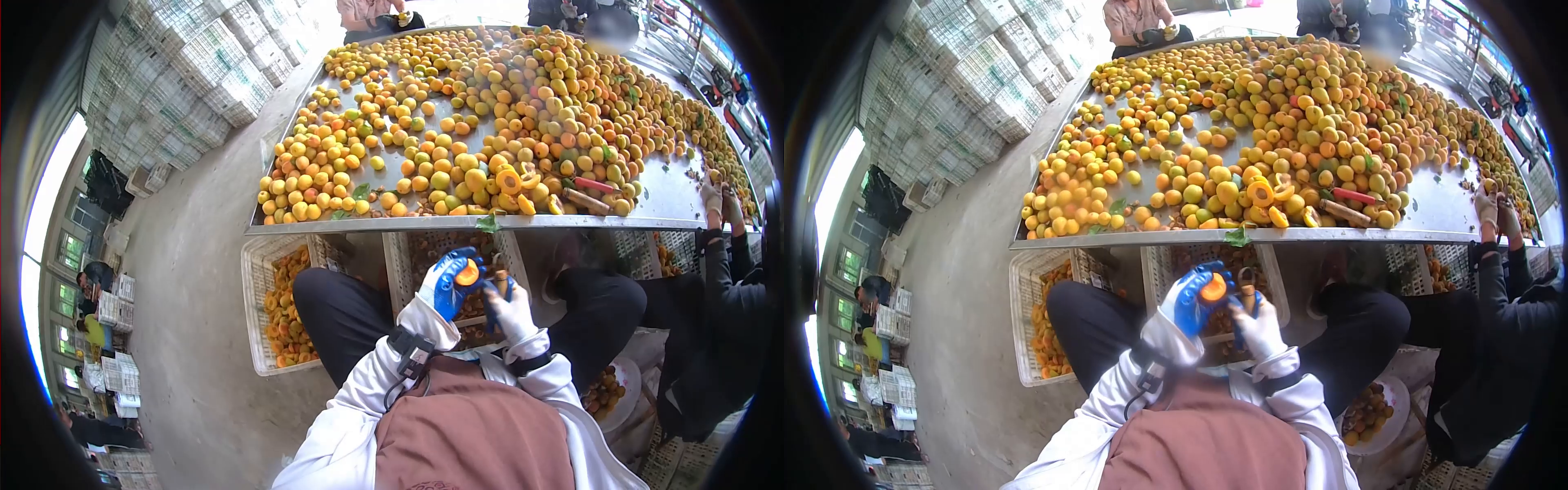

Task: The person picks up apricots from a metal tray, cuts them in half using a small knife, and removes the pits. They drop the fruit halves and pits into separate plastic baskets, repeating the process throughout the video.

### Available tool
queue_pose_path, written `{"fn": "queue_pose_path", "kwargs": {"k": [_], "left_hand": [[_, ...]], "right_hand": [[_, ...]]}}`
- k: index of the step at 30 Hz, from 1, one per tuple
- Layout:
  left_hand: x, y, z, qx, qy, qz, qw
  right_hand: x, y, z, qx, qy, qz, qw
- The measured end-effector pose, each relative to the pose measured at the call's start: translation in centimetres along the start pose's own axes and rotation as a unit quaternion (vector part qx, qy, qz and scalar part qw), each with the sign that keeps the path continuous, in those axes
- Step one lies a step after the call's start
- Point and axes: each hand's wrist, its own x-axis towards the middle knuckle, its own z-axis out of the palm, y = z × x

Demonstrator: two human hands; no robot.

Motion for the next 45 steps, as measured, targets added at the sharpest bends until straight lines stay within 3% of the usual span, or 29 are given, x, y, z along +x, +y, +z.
{"fn": "queue_pose_path", "kwargs": {"k": [2,4,6,8,10,12,13,16,17,18,20,22,23,25,26,28,30,32,33,36,37,38,40,42,45], "left_hand": [[-0.3,-0.7,0.2,0.038,-0.011,-0.012,0.999],[-0.2,0.5,0.7,0.078,0.003,-0.026,0.997],[-0.1,2.4,-0.1,0.120,-0.024,0.024,0.992],[0.1,5.5,-1.8,0.259,-0.003,0.113,0.959],[-1.5,10.3,-1.6,0.394,0.052,0.231,0.888],[-3.5,15.6,-2.4,0.558,0.191,0.263,0.764],[-4.0,18.1,-4.8,0.625,0.210,0.312,0.684],[-7.5,25.0,-7.3,0.751,0.284,0.280,0.525],[-8.5,26.7,-9.7,0.819,0.302,0.249,0.418],[-9.1,28.3,-11.3,0.867,0.338,0.113,0.348],[-9.4,27.9,-10.3,0.946,0.313,0.049,0.069],[-6.6,27.1,-8.6,0.941,0.242,0.176,0.156],[-4.2,26.8,-7.5,0.918,0.158,0.234,0.280],[1.2,23.0,-3.1,0.880,0.087,0.280,0.374],[3.3,21.0,-0.1,0.878,0.058,0.256,0.401],[7.6,17.7,4.5,0.868,-0.083,0.288,0.397],[11.6,13.7,5.3,0.871,-0.124,0.268,0.392],[14.0,10.8,5.9,0.911,-0.118,0.239,0.314],[15.0,9.9,5.6,0.919,-0.123,0.215,0.306],[17.4,9.0,4.5,0.919,-0.121,0.187,0.325],[17.5,9.1,4.3,0.897,-0.116,0.187,0.382],[17.5,9.2,3.9,0.898,-0.117,0.187,0.381],[16.4,10.3,4.4,0.778,-0.090,0.232,0.577],[14.3,11.2,4.3,0.478,-0.099,0.153,0.859],[8.0,12.2,5.8,0.158,-0.117,0.072,0.978]], "right_hand": [[1.8,3.9,1.6,-0.102,0.056,-0.189,0.975],[1.8,3.7,1.6,-0.063,0.051,-0.142,0.987],[2.5,4.0,1.1,-0.065,0.070,-0.100,0.990],[2.9,4.6,0.3,-0.067,0.090,-0.056,0.992],[3.3,4.9,-0.3,-0.083,0.093,-0.050,0.991],[3.1,4.2,-0.1,-0.065,0.074,-0.037,0.994],[2.9,3.7,0.0,-0.070,0.058,-0.016,0.996],[3.0,4.2,0.3,-0.052,0.036,-0.012,0.998],[3.0,4.5,0.2,-0.057,0.027,-0.019,0.998],[3.1,4.7,0.2,-0.060,0.018,-0.025,0.998],[2.7,3.1,0.5,-0.049,0.007,0.010,0.999],[2.9,3.6,0.5,-0.087,-0.024,0.008,0.996],[3.0,4.0,0.7,-0.090,-0.029,0.031,0.995],[3.2,4.6,1.0,-0.124,-0.028,0.022,0.992],[3.2,4.6,1.1,-0.157,-0.025,0.009,0.987],[3.2,4.8,1.0,-0.152,-0.031,0.034,0.987],[3.5,6.1,0.8,-0.184,-0.032,0.020,0.982],[3.1,5.5,0.4,-0.178,-0.033,0.028,0.983],[3.0,5.4,0.2,-0.175,-0.033,0.024,0.984],[3.0,5.7,0.0,-0.167,-0.027,0.020,0.985],[2.9,5.9,-0.1,-0.164,-0.021,0.022,0.986],[2.9,5.9,-0.2,-0.163,-0.021,0.022,0.986],[2.6,4.9,-0.3,-0.175,-0.030,0.015,0.984],[2.2,3.9,-0.3,-0.173,-0.031,0.011,0.984],[2.5,4.7,0.1,-0.156,-0.031,-0.002,0.987]]}}
